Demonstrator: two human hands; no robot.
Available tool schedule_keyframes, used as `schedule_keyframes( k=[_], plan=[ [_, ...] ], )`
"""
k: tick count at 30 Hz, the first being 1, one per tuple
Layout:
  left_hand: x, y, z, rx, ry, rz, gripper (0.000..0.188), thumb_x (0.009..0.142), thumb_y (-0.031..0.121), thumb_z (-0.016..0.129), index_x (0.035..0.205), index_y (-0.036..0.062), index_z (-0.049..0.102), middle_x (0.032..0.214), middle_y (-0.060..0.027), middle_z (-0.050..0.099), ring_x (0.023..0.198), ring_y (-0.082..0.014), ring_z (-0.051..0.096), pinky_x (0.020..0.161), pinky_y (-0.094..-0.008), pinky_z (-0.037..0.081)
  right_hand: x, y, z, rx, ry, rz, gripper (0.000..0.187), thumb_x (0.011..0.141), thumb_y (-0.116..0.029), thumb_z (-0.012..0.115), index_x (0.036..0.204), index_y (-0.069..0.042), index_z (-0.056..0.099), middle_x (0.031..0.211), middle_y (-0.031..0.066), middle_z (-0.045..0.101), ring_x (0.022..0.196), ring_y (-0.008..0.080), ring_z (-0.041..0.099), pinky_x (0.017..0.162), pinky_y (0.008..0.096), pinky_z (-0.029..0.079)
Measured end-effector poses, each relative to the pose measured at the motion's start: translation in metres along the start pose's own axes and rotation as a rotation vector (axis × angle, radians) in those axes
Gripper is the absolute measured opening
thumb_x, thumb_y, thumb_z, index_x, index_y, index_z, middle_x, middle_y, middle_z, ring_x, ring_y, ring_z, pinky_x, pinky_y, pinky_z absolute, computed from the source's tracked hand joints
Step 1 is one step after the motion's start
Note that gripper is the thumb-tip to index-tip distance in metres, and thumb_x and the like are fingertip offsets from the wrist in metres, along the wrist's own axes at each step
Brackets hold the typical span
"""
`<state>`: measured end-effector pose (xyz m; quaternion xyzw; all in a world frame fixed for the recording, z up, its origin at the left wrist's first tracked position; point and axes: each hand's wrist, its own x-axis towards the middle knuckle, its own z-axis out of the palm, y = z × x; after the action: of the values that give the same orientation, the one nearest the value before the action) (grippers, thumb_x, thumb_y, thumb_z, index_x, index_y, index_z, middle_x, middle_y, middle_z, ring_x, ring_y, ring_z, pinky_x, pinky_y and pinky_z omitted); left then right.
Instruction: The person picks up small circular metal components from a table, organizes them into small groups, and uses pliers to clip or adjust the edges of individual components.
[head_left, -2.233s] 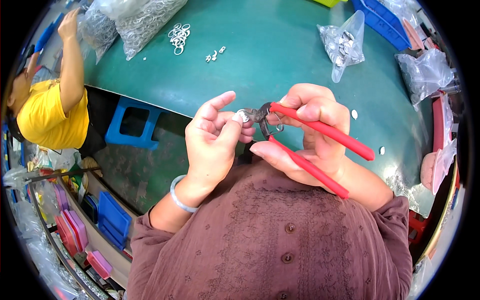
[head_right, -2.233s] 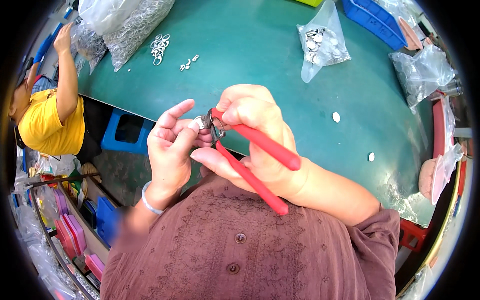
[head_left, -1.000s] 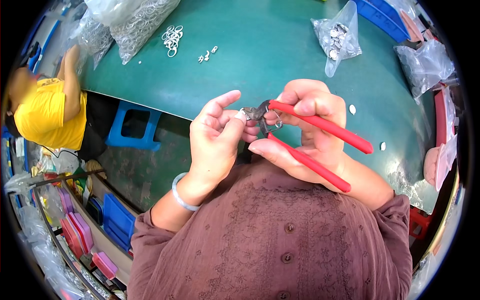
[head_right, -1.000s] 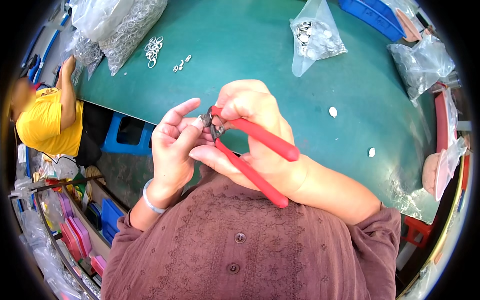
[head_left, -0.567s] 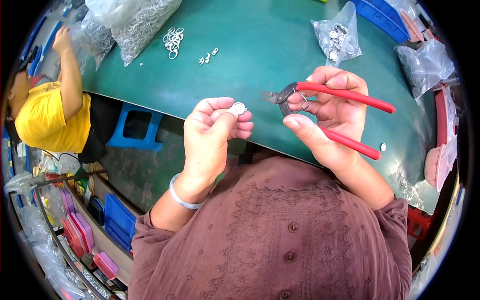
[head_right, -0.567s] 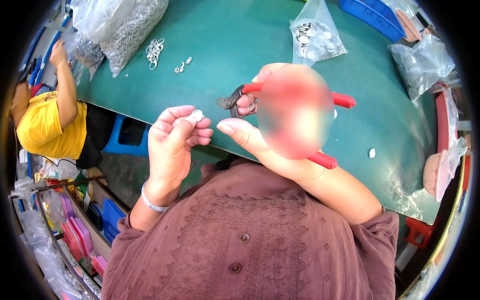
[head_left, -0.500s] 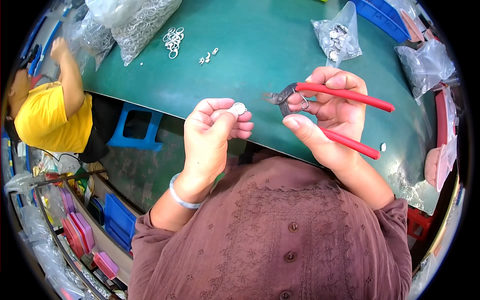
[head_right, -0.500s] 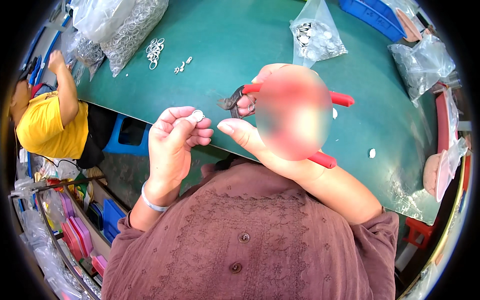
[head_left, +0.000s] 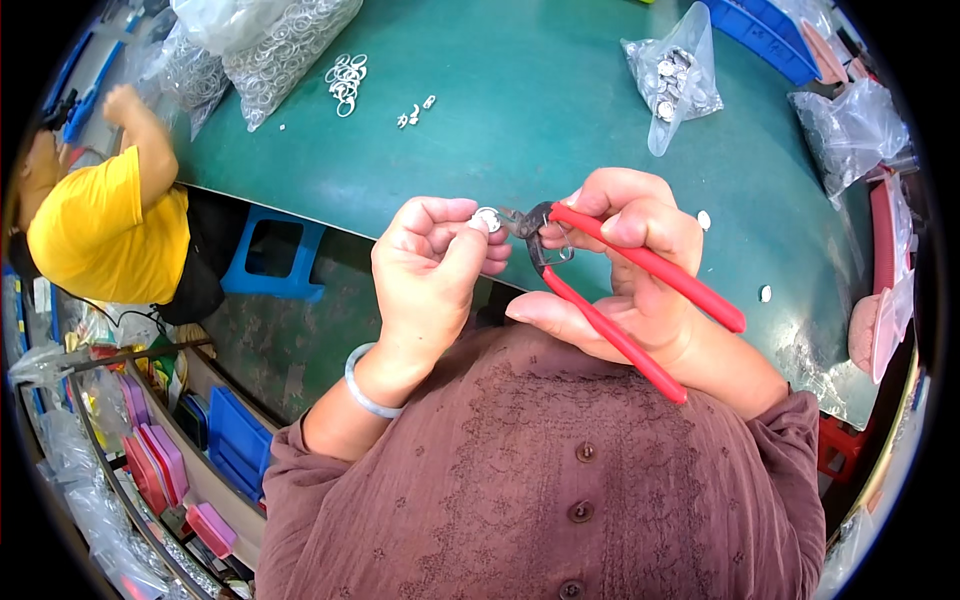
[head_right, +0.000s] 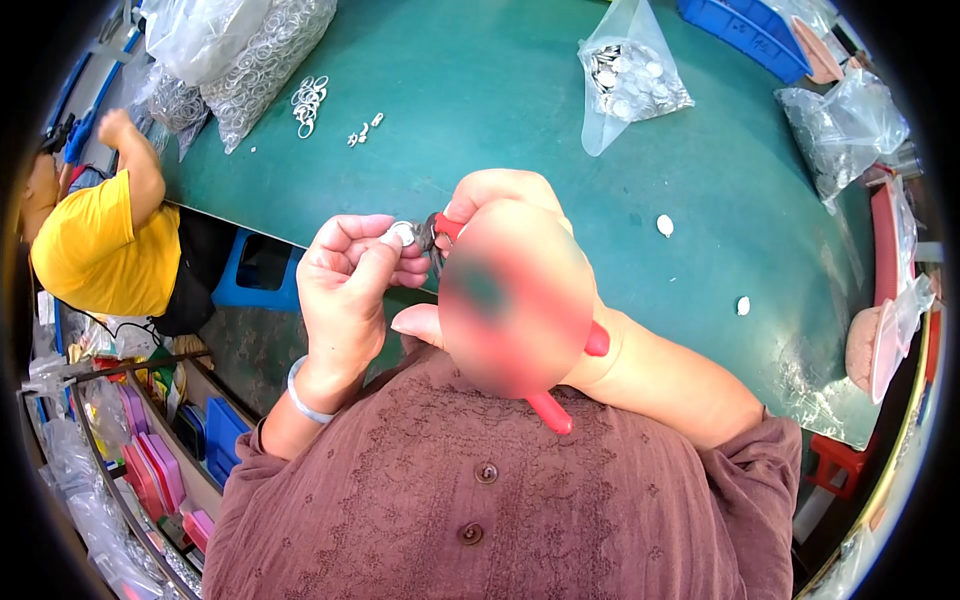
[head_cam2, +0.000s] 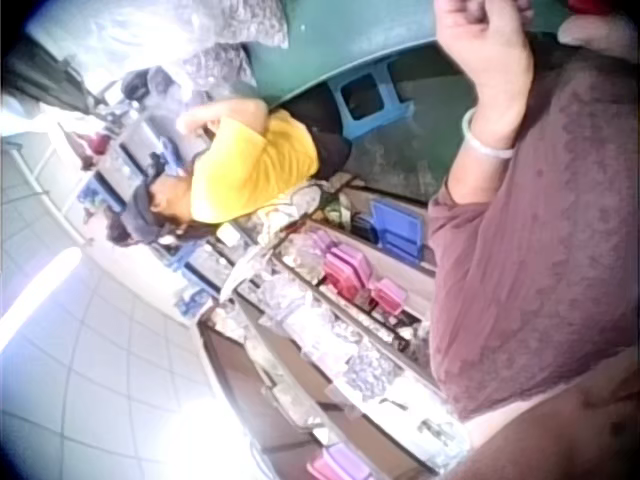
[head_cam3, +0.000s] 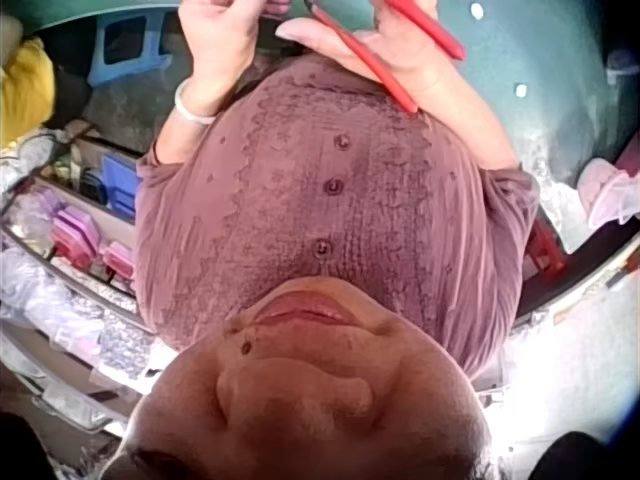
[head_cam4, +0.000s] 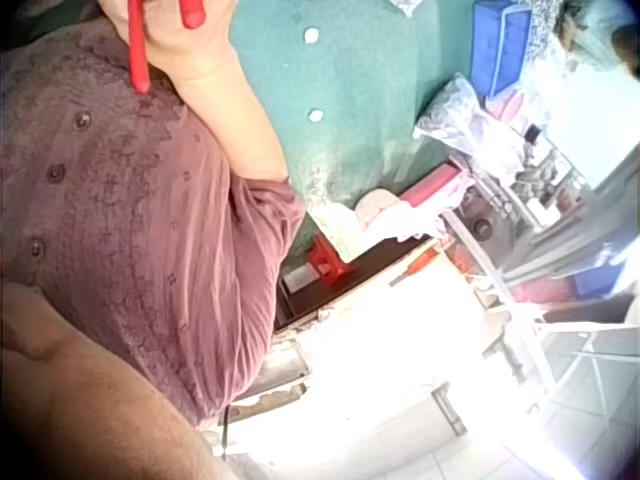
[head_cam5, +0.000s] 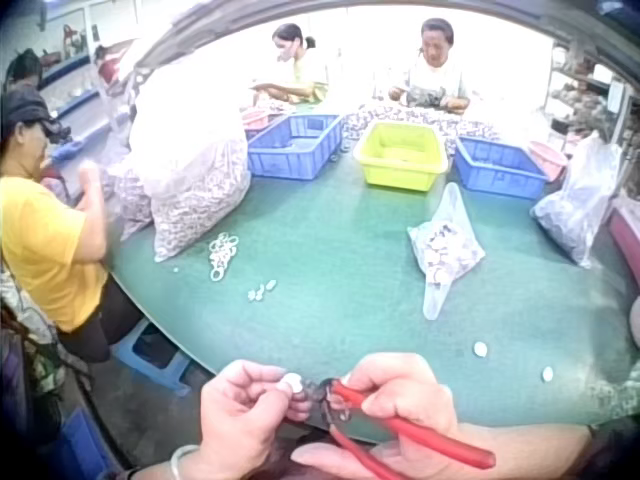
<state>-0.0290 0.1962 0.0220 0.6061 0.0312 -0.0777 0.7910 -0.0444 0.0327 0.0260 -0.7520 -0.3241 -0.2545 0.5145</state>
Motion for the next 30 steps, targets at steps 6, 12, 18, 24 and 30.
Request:
schedule_keyframes(
  k=[6,12,18,24,30],
  plan=[
    [-0.001,-0.003,0.003,0.037,-0.008,0.032,0.01,0.081,0.0,0.055,0.088,-0.0038,0.05,0.078,-0.0121,0.062,0.065,-0.0137,0.06,0.058,-0.0249,0.052,-0.005,-0.002,0.006,-0.069,0.003,0.053,0.044,0.055,-0.023,0.081,0.083,-0.005,0.052,0.099,0.01,0.044,0.086,0.0224,0.049,0.065,0.0307,0.046],
    [-0.001,-0.002,0.004,0.076,0.001,0.062,0.008,0.081,0.0,0.055,0.086,-0.0036,0.05,0.077,-0.0105,0.062,0.065,-0.0128,0.06,0.058,-0.0244,0.052,-0.004,-0.001,0.01,0.023,0.041,0.068,0.037,0.062,-0.02,0.076,0.086,-0.004,0.053,0.098,0.0106,0.043,0.081,0.0232,0.052,0.064,0.0305,0.048],
    [0.0,-0.003,0.001,0.084,0.01,0.027,0.009,0.081,0.0,0.055,0.088,-0.0039,0.05,0.076,-0.0107,0.062,0.064,-0.0126,0.06,0.059,-0.0244,0.052,0.001,0.0,0.006,-0.075,-0.056,-0.058,0.066,0.056,-0.016,0.083,0.098,-0.006,0.033,0.093,0.0162,0.044,0.075,0.0201,0.051,0.059,0.0296,0.049],
    [-0.003,-0.002,0.002,0.069,0.033,0.049,0.013,0.081,0.0,0.055,0.091,-0.0049,0.049,0.074,-0.0105,0.061,0.064,-0.0122,0.06,0.059,-0.0244,0.051,0.0,-0.003,0.009,-0.081,-0.035,-0.053,0.066,0.055,-0.015,0.083,0.097,-0.005,0.033,0.092,0.0167,0.045,0.075,0.02,0.05,0.058,0.0294,0.05],
    [0.0,-0.002,0.003,0.111,0.005,0.071,0.021,0.081,0.0,0.053,0.1,-0.0073,0.047,0.073,-0.0098,0.061,0.065,-0.0117,0.059,0.059,-0.0238,0.051,-0.003,0.006,0.019,0.048,0.059,-0.091,0.066,0.056,-0.008,0.08,0.104,-0.005,0.035,0.095,0.019,0.044,0.076,0.0271,0.052,0.057,0.0325,0.048]
  ],
)
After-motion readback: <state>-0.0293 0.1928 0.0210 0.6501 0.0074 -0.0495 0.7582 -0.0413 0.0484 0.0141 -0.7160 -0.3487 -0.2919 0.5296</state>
